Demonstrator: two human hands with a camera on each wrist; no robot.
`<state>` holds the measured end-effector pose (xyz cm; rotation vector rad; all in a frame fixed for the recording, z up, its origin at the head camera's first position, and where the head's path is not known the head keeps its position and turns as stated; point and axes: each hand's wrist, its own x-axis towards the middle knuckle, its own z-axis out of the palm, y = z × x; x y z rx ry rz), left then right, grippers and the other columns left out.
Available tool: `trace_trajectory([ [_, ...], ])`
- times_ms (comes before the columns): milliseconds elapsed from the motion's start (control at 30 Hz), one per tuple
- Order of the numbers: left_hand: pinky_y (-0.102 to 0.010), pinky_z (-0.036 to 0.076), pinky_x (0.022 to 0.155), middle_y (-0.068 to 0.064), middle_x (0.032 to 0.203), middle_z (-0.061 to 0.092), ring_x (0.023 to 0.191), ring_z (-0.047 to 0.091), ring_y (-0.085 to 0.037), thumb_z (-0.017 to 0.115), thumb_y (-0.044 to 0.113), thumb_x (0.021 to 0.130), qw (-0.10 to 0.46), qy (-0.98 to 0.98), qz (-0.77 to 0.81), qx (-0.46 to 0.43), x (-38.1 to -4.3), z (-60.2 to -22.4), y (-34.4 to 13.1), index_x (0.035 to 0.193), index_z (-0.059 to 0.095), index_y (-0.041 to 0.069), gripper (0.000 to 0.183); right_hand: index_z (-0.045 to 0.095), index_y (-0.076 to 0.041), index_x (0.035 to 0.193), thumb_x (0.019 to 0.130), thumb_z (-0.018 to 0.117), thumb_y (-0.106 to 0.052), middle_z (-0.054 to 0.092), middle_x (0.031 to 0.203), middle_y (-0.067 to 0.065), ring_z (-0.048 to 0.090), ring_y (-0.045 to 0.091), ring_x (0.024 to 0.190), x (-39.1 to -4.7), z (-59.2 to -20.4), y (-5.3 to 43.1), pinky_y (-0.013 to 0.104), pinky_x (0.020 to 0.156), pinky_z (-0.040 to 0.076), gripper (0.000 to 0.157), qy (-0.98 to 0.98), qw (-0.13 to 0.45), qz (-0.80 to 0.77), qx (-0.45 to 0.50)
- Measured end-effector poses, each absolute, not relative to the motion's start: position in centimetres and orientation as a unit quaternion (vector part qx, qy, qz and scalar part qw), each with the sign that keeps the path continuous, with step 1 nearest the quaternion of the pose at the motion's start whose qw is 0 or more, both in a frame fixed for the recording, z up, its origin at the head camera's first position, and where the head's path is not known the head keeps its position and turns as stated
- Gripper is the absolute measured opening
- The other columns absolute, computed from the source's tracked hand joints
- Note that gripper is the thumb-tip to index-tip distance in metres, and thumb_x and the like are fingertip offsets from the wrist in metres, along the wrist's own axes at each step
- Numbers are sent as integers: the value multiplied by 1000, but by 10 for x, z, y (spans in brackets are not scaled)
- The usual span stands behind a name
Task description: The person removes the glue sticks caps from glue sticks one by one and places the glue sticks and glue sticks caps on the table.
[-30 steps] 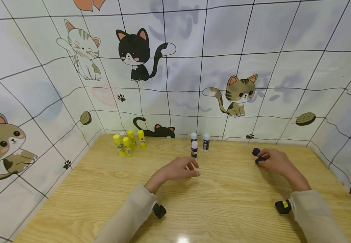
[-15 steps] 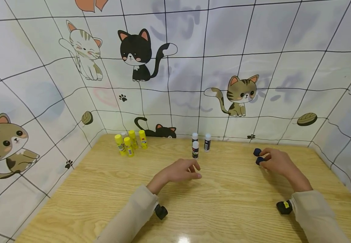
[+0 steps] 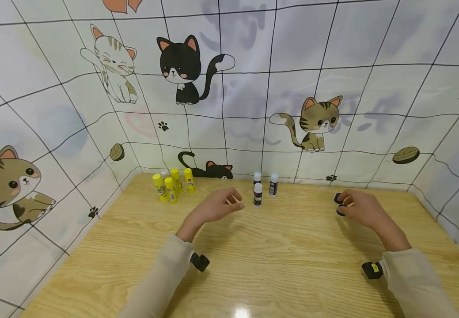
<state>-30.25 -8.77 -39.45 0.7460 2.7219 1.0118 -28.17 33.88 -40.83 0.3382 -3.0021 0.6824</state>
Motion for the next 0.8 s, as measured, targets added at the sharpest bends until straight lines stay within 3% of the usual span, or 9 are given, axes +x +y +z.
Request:
trace_trajectory([
  [300,-38,52,73,-8,100,69,88,65,-24,61,35,94,-116,930,333,106,-316,-371,-144,108,64,10,29,62,1,113,91,63,-18,66,109,21,64,35,97,-275,-396,319,41,73,52,30,-961,42,226,151],
  [467,-47,48,84,-15,109,66,103,59,-35,67,29,90,-213,929,303,29,-321,-373,-173,114,63,4,35,60,0,117,93,62,-22,65,112,21,63,33,98,-271,-391,306,38,71,52,32,-958,26,237,157],
  [600,-51,46,84,-18,114,62,110,51,-41,69,26,88,-239,931,277,-13,-325,-379,-190,116,62,2,38,60,-2,117,93,62,-23,66,112,18,64,32,98,-268,-391,297,39,70,54,32,-958,15,234,163],
  [800,-50,50,81,-19,114,62,107,55,-39,67,25,89,-232,938,255,-38,-329,-386,-202,118,61,1,38,61,-4,116,93,63,-26,68,106,12,65,27,95,-266,-390,289,36,68,53,32,-955,6,237,180],
])
